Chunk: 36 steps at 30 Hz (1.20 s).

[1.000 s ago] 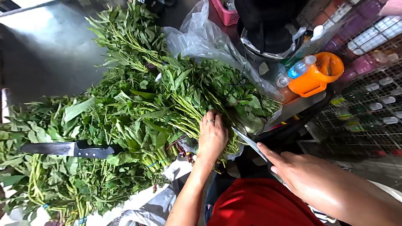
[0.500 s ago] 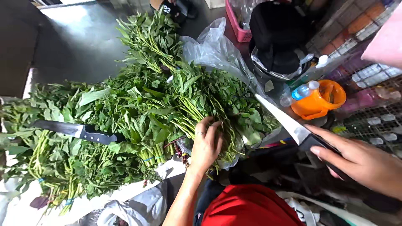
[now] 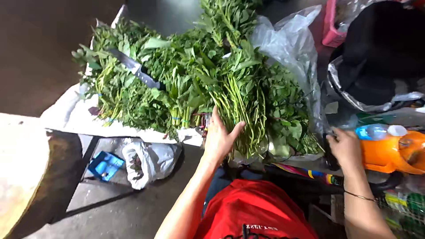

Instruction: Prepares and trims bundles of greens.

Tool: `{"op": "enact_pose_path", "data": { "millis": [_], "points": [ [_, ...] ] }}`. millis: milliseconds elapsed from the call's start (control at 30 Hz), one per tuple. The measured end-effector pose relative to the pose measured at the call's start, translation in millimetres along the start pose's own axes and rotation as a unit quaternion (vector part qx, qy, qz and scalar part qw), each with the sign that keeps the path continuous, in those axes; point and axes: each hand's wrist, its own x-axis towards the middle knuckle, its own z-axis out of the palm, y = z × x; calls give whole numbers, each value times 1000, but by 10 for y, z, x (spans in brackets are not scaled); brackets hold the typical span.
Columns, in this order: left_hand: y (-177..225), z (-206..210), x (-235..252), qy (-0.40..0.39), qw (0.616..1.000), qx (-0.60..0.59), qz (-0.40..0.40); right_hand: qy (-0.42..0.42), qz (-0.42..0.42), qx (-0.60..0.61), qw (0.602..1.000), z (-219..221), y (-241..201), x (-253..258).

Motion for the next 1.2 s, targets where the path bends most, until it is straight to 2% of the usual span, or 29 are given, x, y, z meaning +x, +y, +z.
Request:
{"op": "enact_pose_path", "data": {
  "millis": [67,133,200,267,400,500,567,633,667,700,800,867,933,1000,1067,1133,1200],
  "points": [
    [130,96,32,-3,999,48,-6,10,-42,84,996,-184,-605,-83],
    [270,187,120,-23,993,110,-30,-100,-31,157,982,-166,-1216,-198],
    [356,220,211,-42,992,112,-51,-265,-15,214,940,54,-1612,-183],
    [350,237,284,-61,994,55,-67,-315,-12,243,918,319,-1856,-135],
    [352,261,282,-2,996,-92,-22,-227,-55,351,907,471,-2088,-114],
    [600,116,167,54,982,-169,63,-169,-130,460,862,149,-2229,-160],
    [764,-28,155,66,954,-253,147,-148,-190,490,838,-208,-2299,-148],
    [800,-94,253,45,908,-365,203,-128,-241,502,821,-494,-2322,-76],
    [736,-68,326,33,892,-408,191,-108,-254,497,822,-583,-2309,-27],
    [619,-15,389,24,892,-423,155,-77,-258,484,833,-655,-2293,15],
    [92,218,458,15,943,-333,-5,21,-246,348,904,-875,-2296,20],
    [-152,351,515,24,953,-293,-73,39,-217,209,953,-852,-2360,-53],
    [-257,418,583,38,946,-305,-102,-36,-183,70,980,-576,-2429,-84],
    [-214,407,566,37,938,-331,-100,-162,-153,-35,974,-161,-2460,-74],
    [-21,320,484,54,917,-385,-96,-226,-135,-47,964,109,-2438,-81],
    [151,202,436,49,895,-433,-91,-233,-127,-7,964,38,-2420,-71],
    [32,205,445,15,915,-394,-89,-242,-137,19,960,-93,-2312,-56]
  ]
}}
